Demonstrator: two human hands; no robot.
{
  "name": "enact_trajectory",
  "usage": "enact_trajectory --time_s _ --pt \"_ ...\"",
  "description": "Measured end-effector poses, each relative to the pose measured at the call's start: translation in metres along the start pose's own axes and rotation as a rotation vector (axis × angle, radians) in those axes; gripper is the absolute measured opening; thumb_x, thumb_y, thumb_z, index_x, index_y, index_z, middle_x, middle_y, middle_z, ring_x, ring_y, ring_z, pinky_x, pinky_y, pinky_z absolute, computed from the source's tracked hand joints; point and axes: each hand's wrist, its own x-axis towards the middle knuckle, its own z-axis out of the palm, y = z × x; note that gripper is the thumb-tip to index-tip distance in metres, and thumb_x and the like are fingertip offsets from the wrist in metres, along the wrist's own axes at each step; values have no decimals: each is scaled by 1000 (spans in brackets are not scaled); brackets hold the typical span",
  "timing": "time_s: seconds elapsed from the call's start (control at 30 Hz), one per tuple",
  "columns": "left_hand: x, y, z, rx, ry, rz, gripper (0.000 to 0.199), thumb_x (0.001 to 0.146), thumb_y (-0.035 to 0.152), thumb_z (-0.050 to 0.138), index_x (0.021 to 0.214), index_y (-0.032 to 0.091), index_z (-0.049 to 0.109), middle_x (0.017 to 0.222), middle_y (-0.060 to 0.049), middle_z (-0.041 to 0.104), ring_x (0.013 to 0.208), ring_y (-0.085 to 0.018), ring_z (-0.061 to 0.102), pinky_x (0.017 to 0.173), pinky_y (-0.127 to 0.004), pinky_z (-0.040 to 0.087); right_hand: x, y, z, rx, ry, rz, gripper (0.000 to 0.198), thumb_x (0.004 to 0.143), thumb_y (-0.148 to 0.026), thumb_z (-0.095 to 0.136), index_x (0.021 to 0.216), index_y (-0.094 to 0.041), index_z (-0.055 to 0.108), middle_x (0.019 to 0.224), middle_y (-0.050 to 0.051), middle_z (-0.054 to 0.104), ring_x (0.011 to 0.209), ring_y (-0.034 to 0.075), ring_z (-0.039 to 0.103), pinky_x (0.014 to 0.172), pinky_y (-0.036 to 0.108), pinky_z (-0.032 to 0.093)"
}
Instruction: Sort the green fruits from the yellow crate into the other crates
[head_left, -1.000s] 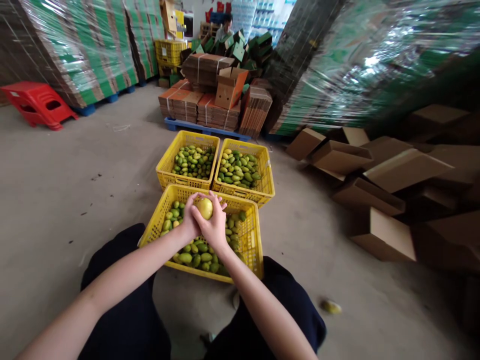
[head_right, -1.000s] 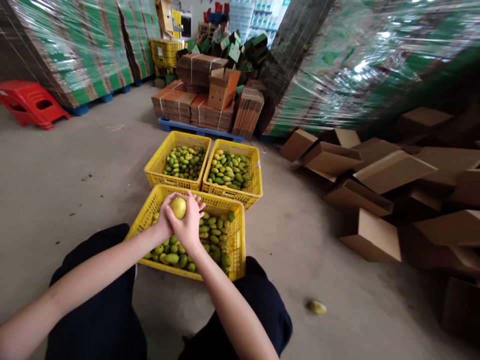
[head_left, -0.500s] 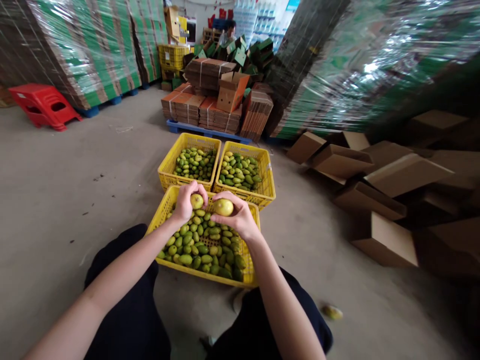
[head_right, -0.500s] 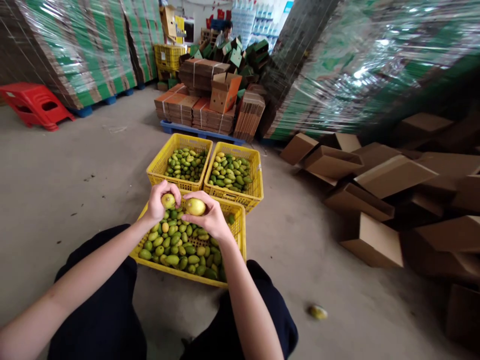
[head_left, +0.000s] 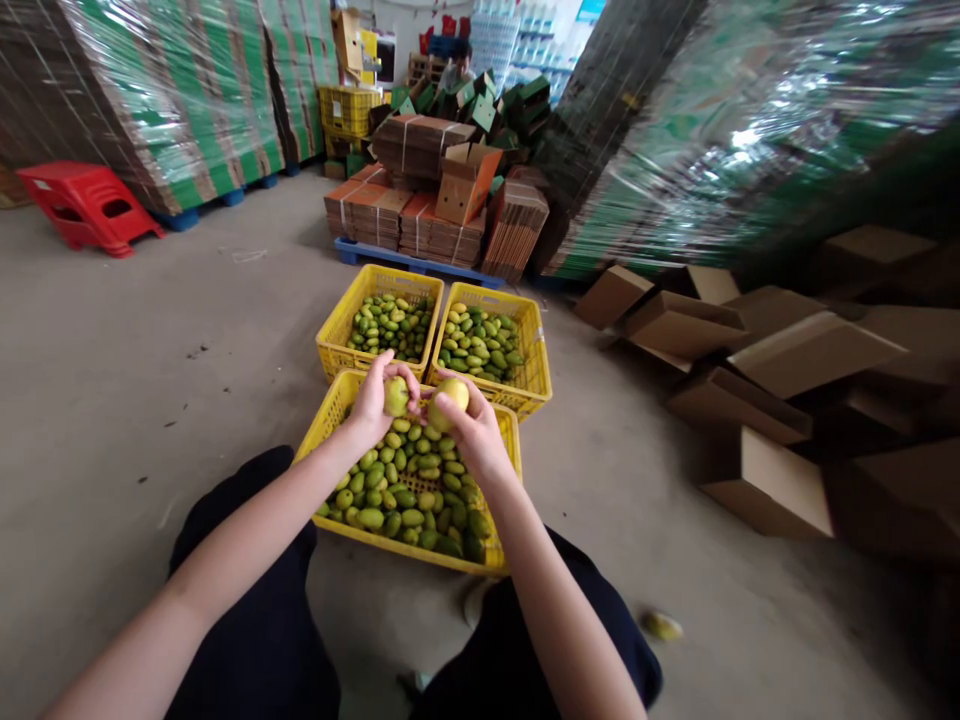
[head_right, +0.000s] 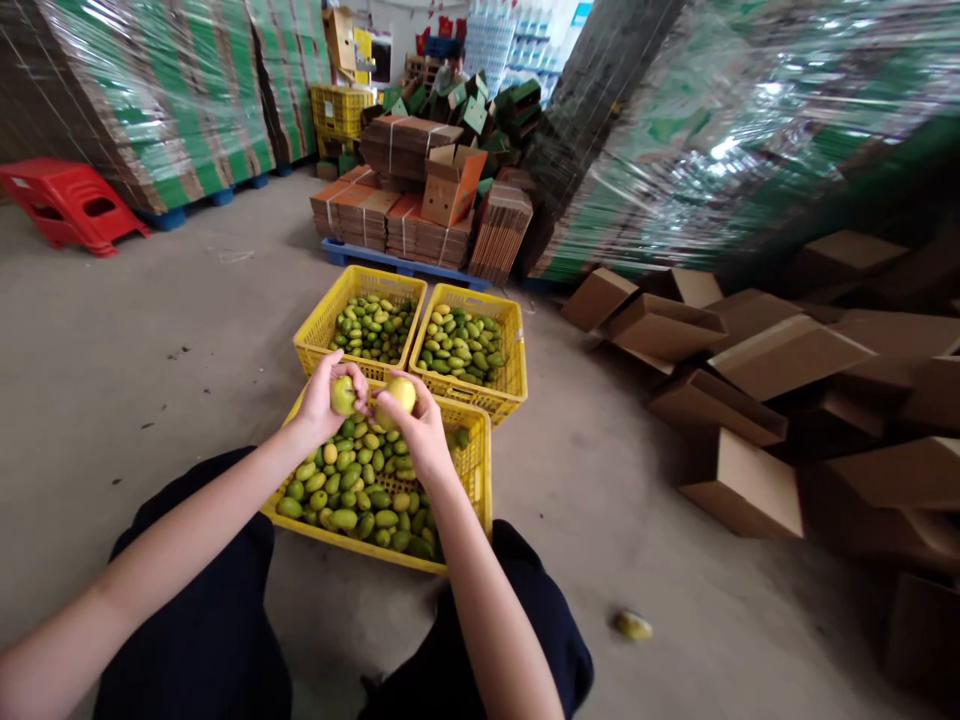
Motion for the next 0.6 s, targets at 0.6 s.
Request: enact_trajectory --time_s 0.6 --pt "16 -10 -4 -349 358 -418 17 91 15 39 79 15 51 57 -3 52 44 -9 50 36 -12 39 20 13 -16 483 343 482 23 91 -37 52 83 -17 59 71 8 69 66 17 69 54 23 60"
